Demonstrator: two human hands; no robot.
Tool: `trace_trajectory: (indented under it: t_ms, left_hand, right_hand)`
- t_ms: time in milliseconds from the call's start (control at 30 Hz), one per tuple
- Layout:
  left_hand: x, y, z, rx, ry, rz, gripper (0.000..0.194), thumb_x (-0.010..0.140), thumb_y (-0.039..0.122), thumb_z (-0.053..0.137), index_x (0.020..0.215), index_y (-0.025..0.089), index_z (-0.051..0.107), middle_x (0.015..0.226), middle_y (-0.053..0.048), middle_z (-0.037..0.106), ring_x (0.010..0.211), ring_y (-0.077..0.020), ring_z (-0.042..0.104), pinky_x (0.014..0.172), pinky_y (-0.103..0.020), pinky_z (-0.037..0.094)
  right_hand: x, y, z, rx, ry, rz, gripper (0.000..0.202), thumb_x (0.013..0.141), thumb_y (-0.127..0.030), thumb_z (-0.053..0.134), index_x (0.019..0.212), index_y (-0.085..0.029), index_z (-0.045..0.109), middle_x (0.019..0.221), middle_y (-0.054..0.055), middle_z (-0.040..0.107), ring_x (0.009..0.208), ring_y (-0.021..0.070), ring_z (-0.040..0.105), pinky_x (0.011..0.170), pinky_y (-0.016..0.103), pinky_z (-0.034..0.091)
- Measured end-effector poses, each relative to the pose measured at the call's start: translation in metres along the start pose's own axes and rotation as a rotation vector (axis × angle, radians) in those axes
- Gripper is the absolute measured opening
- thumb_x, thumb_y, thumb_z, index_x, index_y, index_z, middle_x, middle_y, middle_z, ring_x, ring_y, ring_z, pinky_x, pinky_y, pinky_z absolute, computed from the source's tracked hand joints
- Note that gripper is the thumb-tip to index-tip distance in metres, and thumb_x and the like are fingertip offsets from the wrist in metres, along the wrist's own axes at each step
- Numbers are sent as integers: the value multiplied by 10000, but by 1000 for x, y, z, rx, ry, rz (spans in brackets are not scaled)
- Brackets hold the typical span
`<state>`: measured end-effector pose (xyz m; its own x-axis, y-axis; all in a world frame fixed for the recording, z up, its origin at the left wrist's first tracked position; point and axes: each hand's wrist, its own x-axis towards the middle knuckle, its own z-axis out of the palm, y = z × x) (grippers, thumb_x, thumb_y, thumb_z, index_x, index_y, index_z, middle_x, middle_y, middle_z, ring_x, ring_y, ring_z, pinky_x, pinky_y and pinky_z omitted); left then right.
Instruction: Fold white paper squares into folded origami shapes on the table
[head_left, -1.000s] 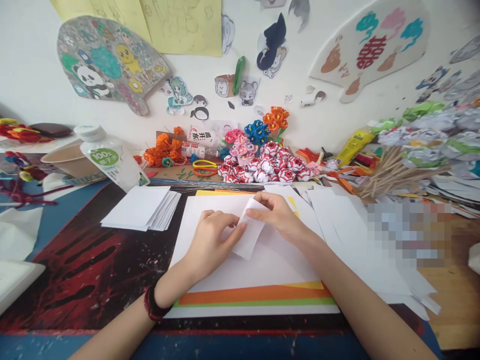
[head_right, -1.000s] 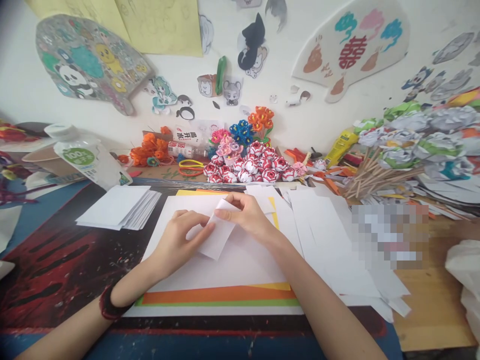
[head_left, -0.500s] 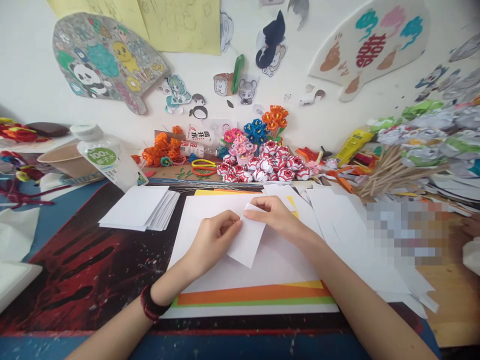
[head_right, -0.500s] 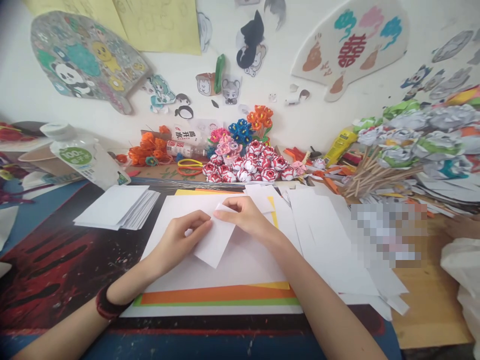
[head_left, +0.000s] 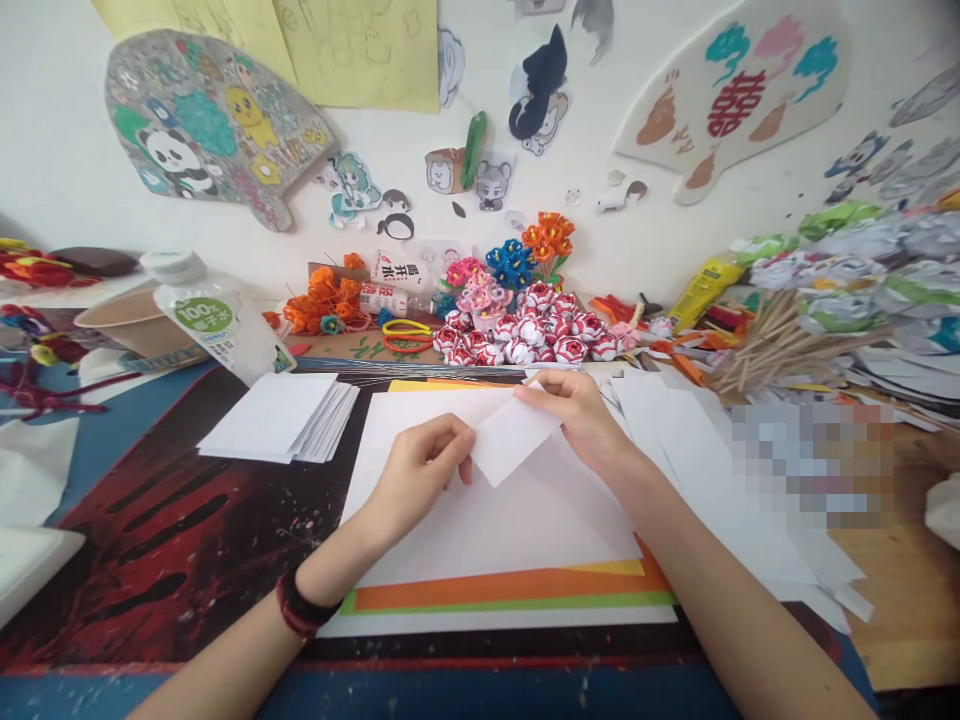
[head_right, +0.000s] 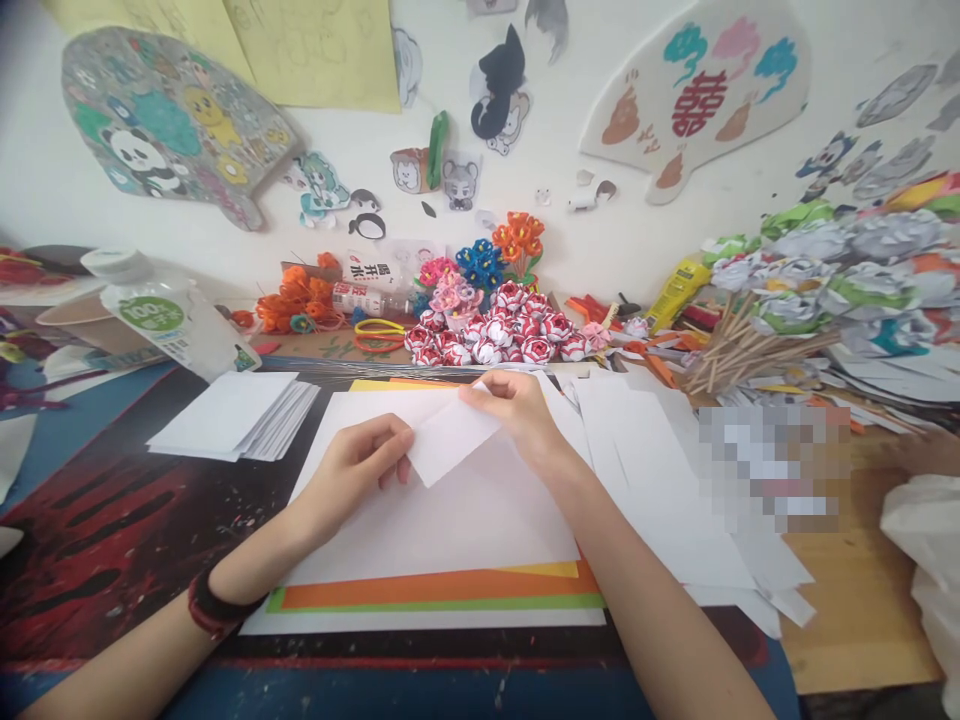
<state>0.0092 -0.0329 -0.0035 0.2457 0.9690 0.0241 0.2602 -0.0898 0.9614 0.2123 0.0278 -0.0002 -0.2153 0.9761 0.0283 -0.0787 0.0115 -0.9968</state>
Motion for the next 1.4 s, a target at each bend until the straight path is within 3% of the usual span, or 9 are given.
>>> trace_trajectory:
  t_ms: [100, 233, 333, 467, 833, 1400]
  left_hand:
    - [2, -5, -4, -28, 162, -1, 305, 889, 429, 502, 723, 179, 555, 584, 12, 575, 533, -110, 456, 536, -221, 361]
    - [6, -11, -12, 43, 327, 21, 292, 862, 414, 524, 690, 178, 541, 598, 22, 512, 548, -111, 436, 522, -226, 322]
    - [8, -10, -16, 148, 301, 22, 285, 846, 399, 532, 673, 173, 541, 597, 27, 480, 559, -111, 418, 520, -228, 299]
    - [6, -6, -11, 185, 222, 22, 273, 848, 389, 522, 686, 173, 561, 574, 30, 458, 569, -118, 424, 532, -229, 305]
    - [3, -7, 1, 68, 68, -44, 317, 853, 429, 528, 695, 159, 583, 581, 27, 473, 548, -107, 409, 497, -220, 293]
    - [-1, -6, 2, 210, 130, 66, 331, 897, 394, 493, 717, 145, 617, 653, 13, 528, 634, -115, 452, 594, -227, 334]
  right_hand:
    - [3, 2, -4, -24, 4, 64, 285, 607, -384, 808, 696, -163, 651, 656, -5, 601, 591, 119, 531, 548, 248, 375]
    - [3, 7, -4, -135, -300, 200, 267, 646, -383, 784, 740, -149, 697, 695, 23, 651, 630, 131, 570, 585, 255, 424]
    - [0, 8, 1, -197, -462, 212, 267, 689, -392, 748, 782, -143, 716, 748, 44, 691, 666, 148, 597, 624, 268, 452]
    - [-3, 10, 8, -235, -523, 123, 234, 759, -384, 680, 804, -156, 711, 800, 42, 700, 722, 161, 606, 661, 270, 461]
    - [-2, 17, 12, -310, -508, -2, 157, 790, -304, 608, 737, -163, 655, 720, 5, 627, 664, 135, 543, 608, 242, 406]
    - [-2, 14, 12, -292, -509, 43, 136, 744, -228, 565, 643, -139, 591, 595, -33, 509, 553, 82, 431, 505, 205, 308]
